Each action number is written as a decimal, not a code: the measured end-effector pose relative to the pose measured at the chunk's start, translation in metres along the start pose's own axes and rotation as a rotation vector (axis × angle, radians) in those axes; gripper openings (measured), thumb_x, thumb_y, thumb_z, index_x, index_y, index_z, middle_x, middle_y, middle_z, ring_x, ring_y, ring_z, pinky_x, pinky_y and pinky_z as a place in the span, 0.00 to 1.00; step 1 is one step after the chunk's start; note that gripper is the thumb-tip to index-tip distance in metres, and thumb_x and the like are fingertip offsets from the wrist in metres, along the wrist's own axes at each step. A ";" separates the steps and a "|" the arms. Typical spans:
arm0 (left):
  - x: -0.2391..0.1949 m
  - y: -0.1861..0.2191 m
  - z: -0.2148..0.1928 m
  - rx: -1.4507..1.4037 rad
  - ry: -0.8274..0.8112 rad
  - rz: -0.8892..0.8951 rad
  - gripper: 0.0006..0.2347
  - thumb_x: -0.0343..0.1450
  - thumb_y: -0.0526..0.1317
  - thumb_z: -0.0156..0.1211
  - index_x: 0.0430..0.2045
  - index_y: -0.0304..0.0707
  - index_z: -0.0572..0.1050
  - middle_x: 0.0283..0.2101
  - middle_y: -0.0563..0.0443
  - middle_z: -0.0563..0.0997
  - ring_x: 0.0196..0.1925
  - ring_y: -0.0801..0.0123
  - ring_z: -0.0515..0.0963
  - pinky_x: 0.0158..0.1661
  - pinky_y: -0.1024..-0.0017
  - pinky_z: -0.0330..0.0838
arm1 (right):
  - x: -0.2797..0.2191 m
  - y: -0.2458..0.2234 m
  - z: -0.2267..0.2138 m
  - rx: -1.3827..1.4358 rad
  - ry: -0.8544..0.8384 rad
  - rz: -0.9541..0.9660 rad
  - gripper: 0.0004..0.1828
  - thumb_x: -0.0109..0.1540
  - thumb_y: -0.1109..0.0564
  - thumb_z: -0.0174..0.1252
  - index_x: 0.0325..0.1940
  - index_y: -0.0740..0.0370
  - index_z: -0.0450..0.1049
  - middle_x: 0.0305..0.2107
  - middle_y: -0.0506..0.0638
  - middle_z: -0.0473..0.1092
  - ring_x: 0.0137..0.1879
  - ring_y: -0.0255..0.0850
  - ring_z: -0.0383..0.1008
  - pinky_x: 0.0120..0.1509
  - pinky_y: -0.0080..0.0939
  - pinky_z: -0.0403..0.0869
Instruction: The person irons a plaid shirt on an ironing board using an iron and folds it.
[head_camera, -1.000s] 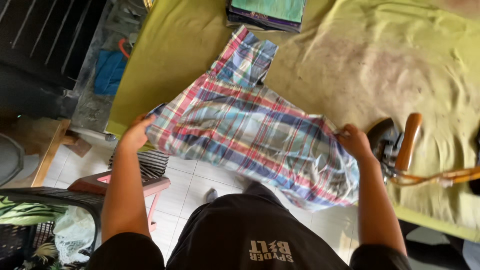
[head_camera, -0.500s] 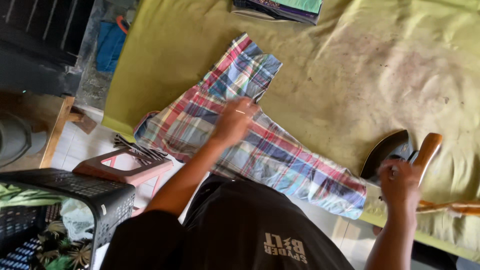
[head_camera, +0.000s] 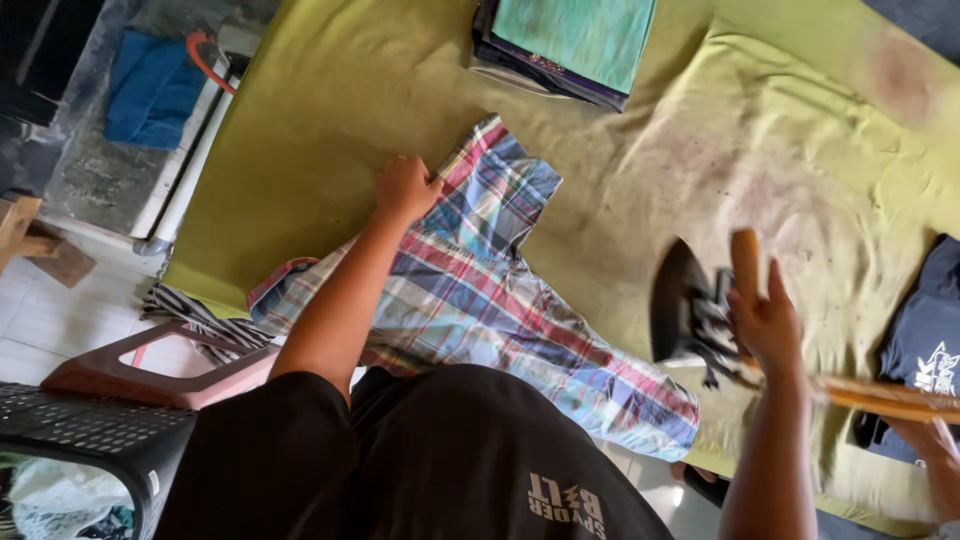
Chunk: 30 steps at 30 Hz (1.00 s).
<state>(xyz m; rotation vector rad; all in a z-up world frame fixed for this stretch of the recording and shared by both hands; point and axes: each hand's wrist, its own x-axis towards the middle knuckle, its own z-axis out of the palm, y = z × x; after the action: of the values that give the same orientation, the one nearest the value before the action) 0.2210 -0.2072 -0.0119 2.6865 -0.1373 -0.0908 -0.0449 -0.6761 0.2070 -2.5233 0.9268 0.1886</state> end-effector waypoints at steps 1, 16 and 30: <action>0.014 -0.011 -0.001 -0.020 -0.195 0.028 0.11 0.67 0.49 0.63 0.16 0.49 0.85 0.24 0.40 0.83 0.38 0.46 0.84 0.39 0.50 0.78 | 0.010 -0.018 0.006 0.070 0.015 -0.100 0.42 0.66 0.48 0.56 0.84 0.53 0.52 0.24 0.58 0.71 0.23 0.46 0.68 0.28 0.49 0.66; -0.030 -0.018 -0.003 -0.243 -0.104 -0.170 0.12 0.75 0.49 0.53 0.38 0.39 0.74 0.37 0.37 0.83 0.47 0.43 0.84 0.47 0.48 0.78 | 0.120 -0.253 0.155 -0.129 -0.307 -0.701 0.38 0.64 0.38 0.59 0.77 0.29 0.56 0.35 0.58 0.78 0.31 0.52 0.81 0.46 0.51 0.80; -0.099 -0.044 -0.064 -0.039 -0.158 -0.104 0.15 0.75 0.51 0.56 0.38 0.36 0.78 0.40 0.36 0.84 0.49 0.44 0.84 0.48 0.47 0.78 | 0.162 -0.264 0.210 -0.394 -0.118 -0.856 0.37 0.63 0.37 0.57 0.76 0.29 0.57 0.38 0.62 0.78 0.48 0.64 0.79 0.56 0.63 0.75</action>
<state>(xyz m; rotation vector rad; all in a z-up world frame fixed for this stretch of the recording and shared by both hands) 0.1318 -0.1294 0.0304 2.6453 -0.0440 -0.3354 0.2541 -0.4970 0.0699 -2.9719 -0.3115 0.2556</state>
